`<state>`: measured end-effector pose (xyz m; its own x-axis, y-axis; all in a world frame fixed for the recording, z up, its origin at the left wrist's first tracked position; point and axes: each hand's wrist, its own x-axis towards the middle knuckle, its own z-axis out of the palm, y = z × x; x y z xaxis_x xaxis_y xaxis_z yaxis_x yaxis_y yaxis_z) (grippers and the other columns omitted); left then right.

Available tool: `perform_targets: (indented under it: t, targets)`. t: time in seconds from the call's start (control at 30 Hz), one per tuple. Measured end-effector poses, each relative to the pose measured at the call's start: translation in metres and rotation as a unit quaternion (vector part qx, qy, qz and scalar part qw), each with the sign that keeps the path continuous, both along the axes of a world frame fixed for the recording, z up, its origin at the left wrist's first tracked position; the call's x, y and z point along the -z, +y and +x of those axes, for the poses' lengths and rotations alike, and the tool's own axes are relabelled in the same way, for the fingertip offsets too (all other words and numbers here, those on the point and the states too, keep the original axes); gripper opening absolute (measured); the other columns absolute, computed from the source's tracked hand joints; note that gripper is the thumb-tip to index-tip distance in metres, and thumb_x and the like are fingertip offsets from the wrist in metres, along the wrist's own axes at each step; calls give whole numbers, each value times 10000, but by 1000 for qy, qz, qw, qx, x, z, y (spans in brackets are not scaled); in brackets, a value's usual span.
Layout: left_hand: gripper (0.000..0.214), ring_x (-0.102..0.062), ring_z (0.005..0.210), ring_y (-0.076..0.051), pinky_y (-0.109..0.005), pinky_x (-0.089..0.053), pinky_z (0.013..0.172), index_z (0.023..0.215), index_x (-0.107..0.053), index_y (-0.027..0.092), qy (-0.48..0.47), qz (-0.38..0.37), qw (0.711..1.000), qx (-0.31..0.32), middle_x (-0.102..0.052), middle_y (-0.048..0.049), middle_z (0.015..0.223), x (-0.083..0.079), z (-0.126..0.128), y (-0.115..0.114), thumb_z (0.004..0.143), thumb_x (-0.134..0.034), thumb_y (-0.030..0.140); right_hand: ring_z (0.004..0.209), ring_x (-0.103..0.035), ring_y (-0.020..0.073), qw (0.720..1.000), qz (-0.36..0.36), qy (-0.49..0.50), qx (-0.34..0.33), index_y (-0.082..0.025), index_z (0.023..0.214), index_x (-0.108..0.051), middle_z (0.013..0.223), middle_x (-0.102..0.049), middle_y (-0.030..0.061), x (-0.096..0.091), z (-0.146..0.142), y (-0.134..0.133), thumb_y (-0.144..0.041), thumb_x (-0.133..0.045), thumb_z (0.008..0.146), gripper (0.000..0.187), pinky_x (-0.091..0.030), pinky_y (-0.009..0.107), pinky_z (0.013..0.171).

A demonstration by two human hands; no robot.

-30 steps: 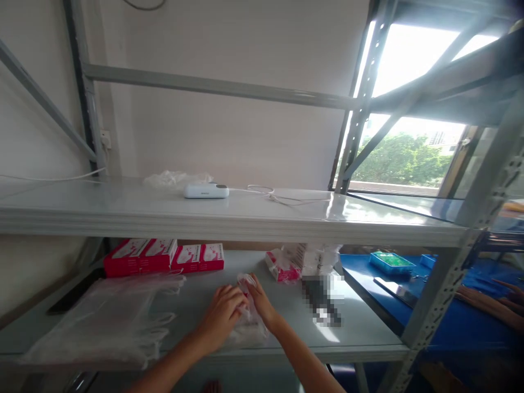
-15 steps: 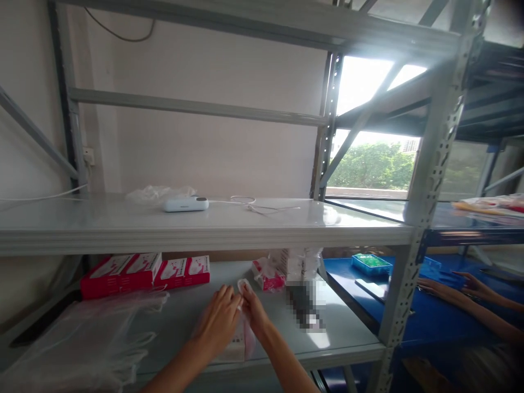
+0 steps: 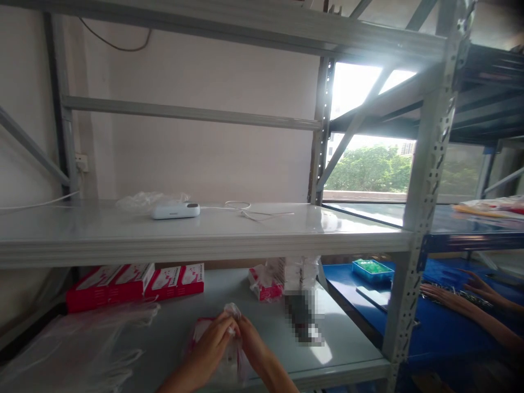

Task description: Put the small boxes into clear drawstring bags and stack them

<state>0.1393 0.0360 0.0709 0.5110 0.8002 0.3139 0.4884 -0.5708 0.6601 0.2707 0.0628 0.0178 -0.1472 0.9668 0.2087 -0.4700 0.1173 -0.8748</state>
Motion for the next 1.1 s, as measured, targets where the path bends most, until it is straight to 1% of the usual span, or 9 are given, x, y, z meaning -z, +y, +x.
perform_targets:
  t: [0.1, 0.23, 0.43, 0.6, 0.73, 0.8, 0.9, 1.0, 1.1]
  targets:
    - [323, -550, 1018, -180, -304, -433, 956, 845, -584, 219, -12, 13, 1000, 7, -613, -53, 1004, -3, -5, 0, 945, -295, 324, 881, -603, 229, 1000, -1, -7, -21, -233, 834, -715, 878, -678, 30, 6, 5, 2, -464, -711, 666, 286, -428, 384, 894]
    - [336, -553, 991, -165, -296, -437, 943, 866, -555, 210, -27, 20, 999, 22, -581, -62, 997, -5, -5, 0, 960, -248, 310, 1043, -582, 262, 997, 6, -72, -37, -260, 983, -707, 1014, -680, 18, 10, 4, 2, -301, -740, 605, 381, -388, 423, 985]
    - [306, -547, 1021, -159, -281, -425, 939, 950, -538, 228, -3, 45, 999, 4, -570, -55, 1025, -17, -20, 3, 973, -247, 319, 1237, -473, 263, 967, 94, -214, -103, -270, 1185, -631, 1243, -602, 12, -6, 5, -7, -56, -612, 558, 662, -302, 411, 1080]
    - [209, -566, 914, -168, -287, -443, 851, 883, -550, 205, 32, 68, 997, -3, -583, -45, 946, -41, -31, 2, 934, -354, 260, 1182, -509, 264, 967, 66, -206, -134, -263, 1156, -652, 1185, -631, 16, -29, 13, -12, -163, -575, 660, 512, -331, 451, 1051]
    - [71, -569, 874, -176, -285, -434, 814, 780, -567, 196, 83, 74, 994, -8, -603, -23, 876, -45, -15, -3, 816, -512, 169, 1146, -523, 298, 941, 124, -287, -129, -256, 1166, -657, 1204, -619, 51, -31, 11, -14, -166, -725, 563, 614, -379, 443, 1015]
    - [83, -564, 871, -184, -304, -424, 829, 764, -578, 196, 117, 105, 988, -8, -610, -20, 853, -45, -2, -6, 794, -527, 138, 1080, -557, 299, 935, 129, -316, -95, -240, 1064, -702, 1129, -648, 70, -26, 7, -12, -210, -715, 608, 458, -408, 444, 980]
    - [116, -558, 882, -187, -318, -419, 841, 779, -597, 195, 139, 133, 981, -3, -614, -20, 860, -48, 7, -7, 804, -520, 112, 1019, -572, 289, 949, 108, -294, -35, -248, 915, -723, 995, -671, 67, -18, -1, -7, -338, -616, 727, 235, -405, 452, 968]
    - [159, -550, 989, -192, -317, -421, 883, 926, -629, 217, 131, 115, 984, 38, -613, -26, 989, -52, -7, -5, 833, -532, 133, 1078, -534, 285, 964, 89, -249, 12, -254, 926, -709, 959, -659, 59, -12, -6, -4, -474, -615, 736, 306, -393, 431, 972]
    - [354, -493, 1151, -201, -348, -385, 984, 1186, -565, 248, 121, 116, 984, 53, -561, -47, 1215, -49, -36, 2, 850, -548, 138, 1081, -536, 275, 974, 8, -222, 36, -235, 995, -696, 1015, -654, 72, -8, -9, -8, -595, -592, 747, 449, -417, 423, 927]
